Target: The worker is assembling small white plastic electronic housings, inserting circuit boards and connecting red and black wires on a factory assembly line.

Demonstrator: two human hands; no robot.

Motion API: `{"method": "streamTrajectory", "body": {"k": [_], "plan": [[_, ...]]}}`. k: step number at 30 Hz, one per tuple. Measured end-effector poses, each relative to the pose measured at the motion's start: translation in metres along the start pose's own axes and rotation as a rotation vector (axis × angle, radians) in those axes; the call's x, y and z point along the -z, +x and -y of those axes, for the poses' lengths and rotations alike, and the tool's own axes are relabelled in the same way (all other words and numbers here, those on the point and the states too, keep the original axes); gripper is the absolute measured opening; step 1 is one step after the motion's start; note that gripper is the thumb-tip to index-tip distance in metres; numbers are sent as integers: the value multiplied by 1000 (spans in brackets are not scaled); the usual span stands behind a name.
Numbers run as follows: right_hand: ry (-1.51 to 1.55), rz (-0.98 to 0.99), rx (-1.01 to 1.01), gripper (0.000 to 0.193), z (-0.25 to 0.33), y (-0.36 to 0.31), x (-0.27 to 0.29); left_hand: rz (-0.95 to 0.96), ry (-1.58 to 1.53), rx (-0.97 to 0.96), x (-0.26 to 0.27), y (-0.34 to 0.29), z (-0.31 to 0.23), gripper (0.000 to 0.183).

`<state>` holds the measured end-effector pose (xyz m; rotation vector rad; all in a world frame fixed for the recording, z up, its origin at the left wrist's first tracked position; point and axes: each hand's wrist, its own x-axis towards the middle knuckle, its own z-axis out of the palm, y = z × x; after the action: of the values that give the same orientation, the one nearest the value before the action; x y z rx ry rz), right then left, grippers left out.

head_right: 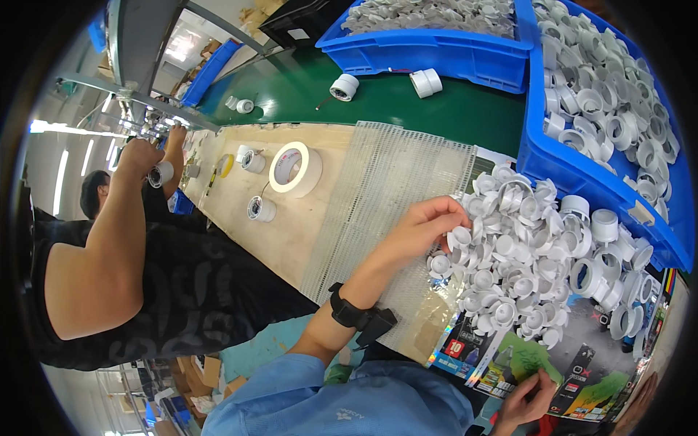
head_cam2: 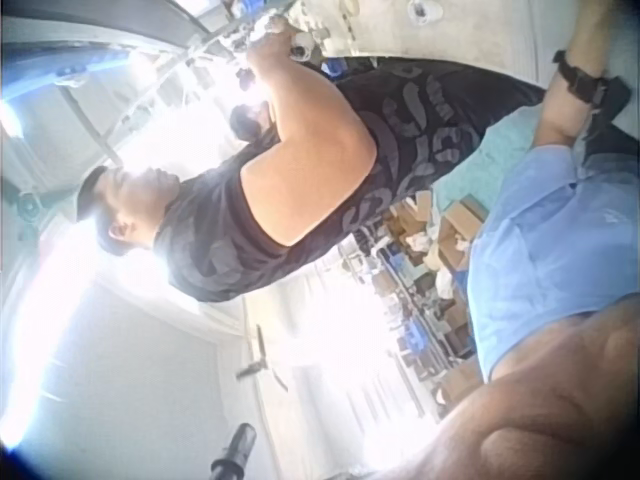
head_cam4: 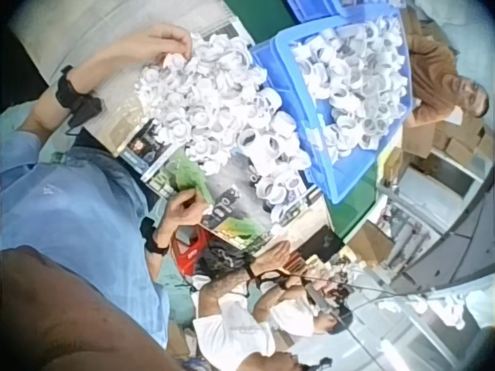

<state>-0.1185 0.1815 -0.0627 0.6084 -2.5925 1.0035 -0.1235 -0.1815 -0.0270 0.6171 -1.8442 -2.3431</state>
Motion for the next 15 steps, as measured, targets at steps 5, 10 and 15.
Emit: {"method": "streamTrajectory", "body": {"k": [5, 10, 15], "plan": [[8, -56, 25, 12, -4, -1, -2, 38, -96, 60, -6, 2, -3, 18], [55, -78, -17, 11, -3, -1, -3, 99, 9, 20, -5, -1, 0, 21], [38, -40, -75, 10, -4, -5, -4, 143, 35, -113, -2, 1, 8, 31]]}}
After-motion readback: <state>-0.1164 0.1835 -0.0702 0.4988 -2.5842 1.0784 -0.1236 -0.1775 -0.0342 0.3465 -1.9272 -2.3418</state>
